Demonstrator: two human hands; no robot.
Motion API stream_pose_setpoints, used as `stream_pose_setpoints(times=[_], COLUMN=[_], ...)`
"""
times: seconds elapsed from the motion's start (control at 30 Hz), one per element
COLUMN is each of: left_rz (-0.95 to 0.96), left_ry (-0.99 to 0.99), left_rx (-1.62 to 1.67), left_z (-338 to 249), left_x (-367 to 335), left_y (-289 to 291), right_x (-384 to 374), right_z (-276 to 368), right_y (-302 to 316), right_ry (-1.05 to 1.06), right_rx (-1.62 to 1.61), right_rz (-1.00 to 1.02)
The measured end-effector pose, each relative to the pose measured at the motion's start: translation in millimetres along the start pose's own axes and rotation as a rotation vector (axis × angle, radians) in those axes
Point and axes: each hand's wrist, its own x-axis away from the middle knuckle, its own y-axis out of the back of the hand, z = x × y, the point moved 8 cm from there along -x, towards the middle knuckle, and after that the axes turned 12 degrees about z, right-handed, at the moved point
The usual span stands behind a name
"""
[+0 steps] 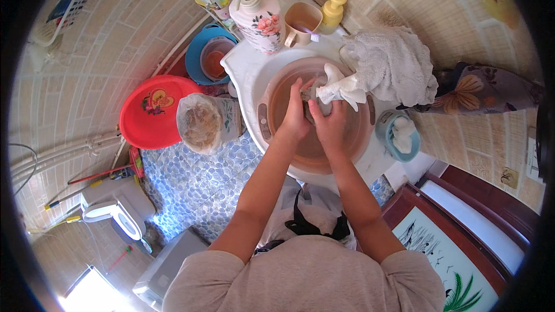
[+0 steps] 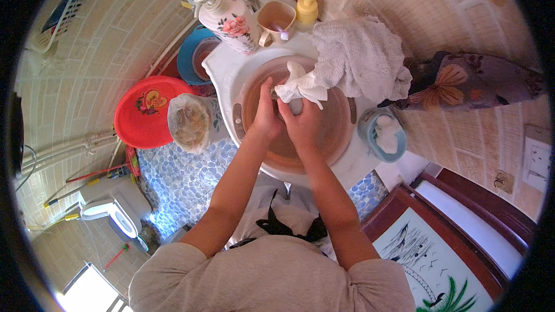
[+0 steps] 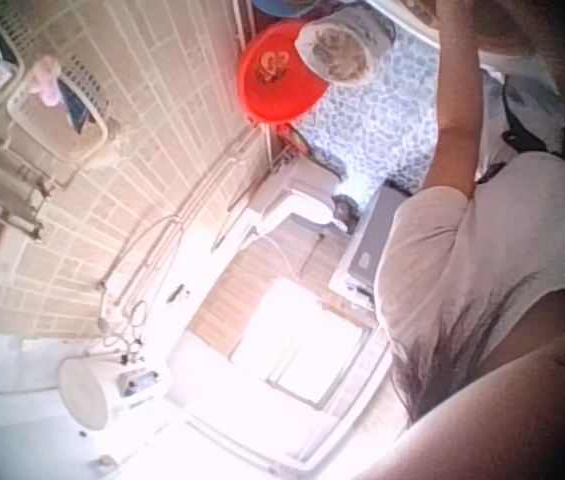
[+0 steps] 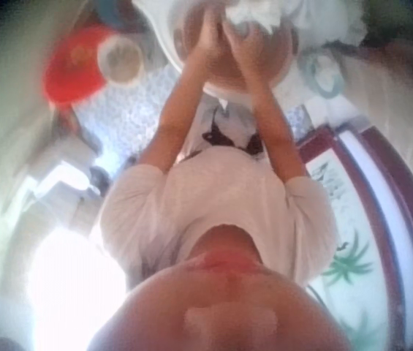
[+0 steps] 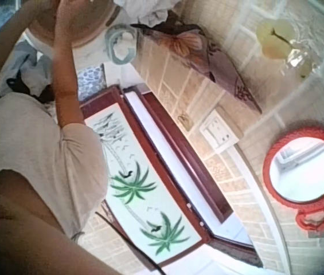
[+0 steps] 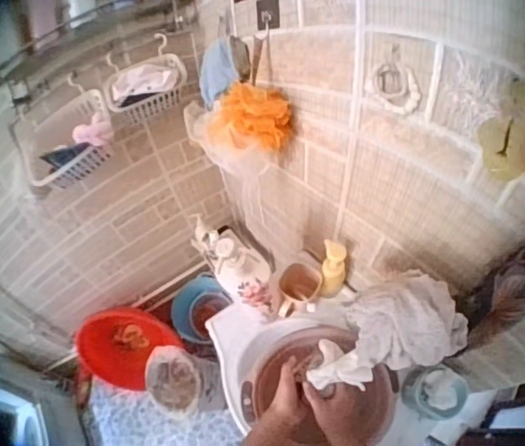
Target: The person washes a piece of white cloth by hand in a basin inside a sink, rinsing and wringing the fabric.
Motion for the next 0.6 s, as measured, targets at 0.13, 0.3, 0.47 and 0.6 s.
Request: stream_pose_setpoints(times=[0.13, 0.3, 0.47, 0.6], left_rz=[0.040, -0.025, -0.214, -0.238], left_ry=[0.156, 0.107, 0.002, -0.059], left_rx=[0.104, 0.127, -0.026, -0.235], left_z=[11.8, 33.3, 33.0, 17.1], left_x=[-6.4, -18.5, -15.1, -13.2], left_y=[-2.1, 35.9, 52.0, 58.6], right_x=[-6.9, -10.7, -12.7, -16.3], right_z=[9.9, -34.5, -42.7, -44.3], right_y=[-0.5, -10.5, -11.0, -8.7], right_ry=[0.168, 0.093, 0.084, 0.020], right_rx=[0.198, 0.199, 0.158, 0.156], right_rz=[-0.089, -0.046, -0.019, -0.035])
